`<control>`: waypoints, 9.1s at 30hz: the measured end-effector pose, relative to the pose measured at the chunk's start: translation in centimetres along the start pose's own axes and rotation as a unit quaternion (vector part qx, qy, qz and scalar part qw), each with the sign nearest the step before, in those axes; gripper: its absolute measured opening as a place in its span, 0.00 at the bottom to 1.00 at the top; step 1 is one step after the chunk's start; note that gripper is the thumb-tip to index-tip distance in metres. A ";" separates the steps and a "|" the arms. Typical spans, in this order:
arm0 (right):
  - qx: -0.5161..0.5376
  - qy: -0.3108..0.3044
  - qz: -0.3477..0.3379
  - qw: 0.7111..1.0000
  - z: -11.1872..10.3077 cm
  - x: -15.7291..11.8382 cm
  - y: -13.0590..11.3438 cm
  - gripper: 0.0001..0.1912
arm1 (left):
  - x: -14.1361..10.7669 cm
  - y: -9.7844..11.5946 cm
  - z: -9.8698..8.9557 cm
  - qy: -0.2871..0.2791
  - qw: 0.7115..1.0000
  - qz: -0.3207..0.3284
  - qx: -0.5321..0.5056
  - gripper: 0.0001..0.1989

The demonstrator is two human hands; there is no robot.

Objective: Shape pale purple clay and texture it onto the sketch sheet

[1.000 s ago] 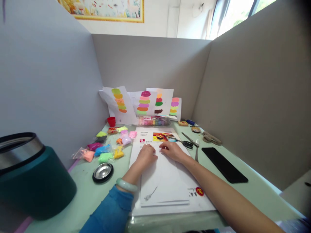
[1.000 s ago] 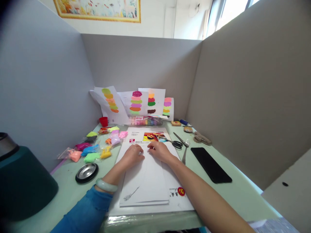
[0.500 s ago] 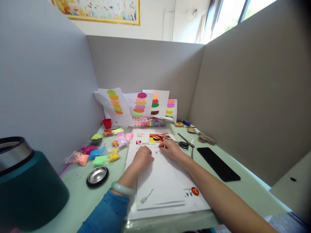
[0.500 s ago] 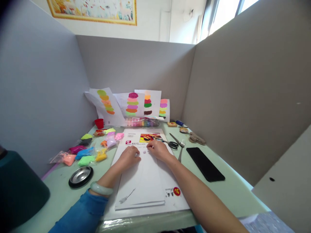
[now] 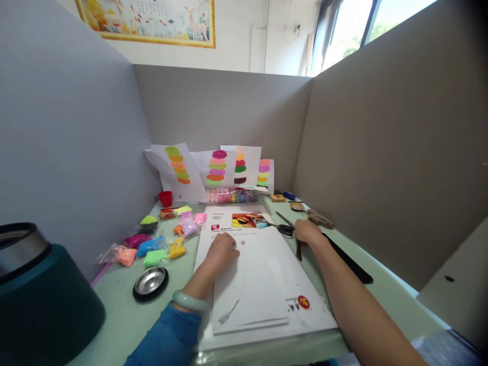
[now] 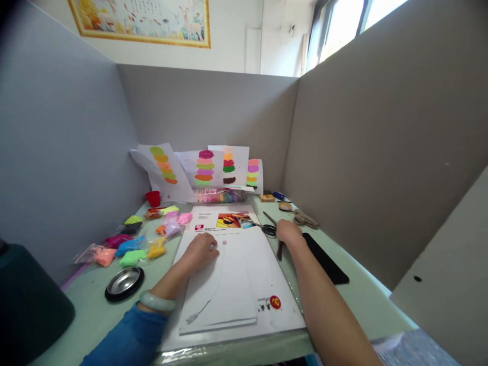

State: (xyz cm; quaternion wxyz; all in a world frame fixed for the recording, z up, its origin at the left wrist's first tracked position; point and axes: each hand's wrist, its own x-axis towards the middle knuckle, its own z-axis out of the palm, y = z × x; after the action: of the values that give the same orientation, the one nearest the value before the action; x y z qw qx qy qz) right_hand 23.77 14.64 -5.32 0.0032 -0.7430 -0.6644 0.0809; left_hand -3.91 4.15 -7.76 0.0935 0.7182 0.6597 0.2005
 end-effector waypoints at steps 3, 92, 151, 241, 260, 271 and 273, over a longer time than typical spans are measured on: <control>0.016 0.011 0.022 1.000 0.4 0.2 -0.2 0.24 | -0.2 0.2 -0.2 0.003 1.000 -0.008 -0.007 0.11; 0.378 0.078 -0.198 0.901 4.4 -3.1 -9.3 0.13 | -0.3 1.1 -1.3 -0.054 0.992 -0.025 0.112 0.25; 0.248 0.123 -0.321 0.906 3.0 -1.5 -12.3 0.12 | -0.8 1.7 -1.8 -0.076 0.990 -0.004 0.122 0.21; 0.183 0.164 -0.389 0.888 3.3 -4.0 -14.8 0.17 | -0.6 1.6 -1.7 -0.065 0.990 0.009 0.126 0.20; 0.310 0.116 -0.345 0.878 2.4 -2.3 -12.0 0.17 | -0.8 1.8 -1.9 -0.079 0.989 0.000 0.128 0.22; 0.232 0.164 -0.341 0.896 2.9 -3.0 -12.8 0.19 | -0.6 1.6 -1.7 -0.073 0.989 0.007 0.130 0.21; 0.212 0.183 -0.339 0.898 3.1 -3.0 -13.0 0.18 | -0.6 1.6 -1.7 -0.076 0.988 0.003 0.132 0.21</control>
State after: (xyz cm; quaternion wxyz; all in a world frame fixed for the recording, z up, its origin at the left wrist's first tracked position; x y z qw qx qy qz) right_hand 10.21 12.93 -6.59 0.3096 -0.4564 -0.8307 0.0764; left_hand -3.18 3.21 -5.73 0.0474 0.7396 0.6690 0.0565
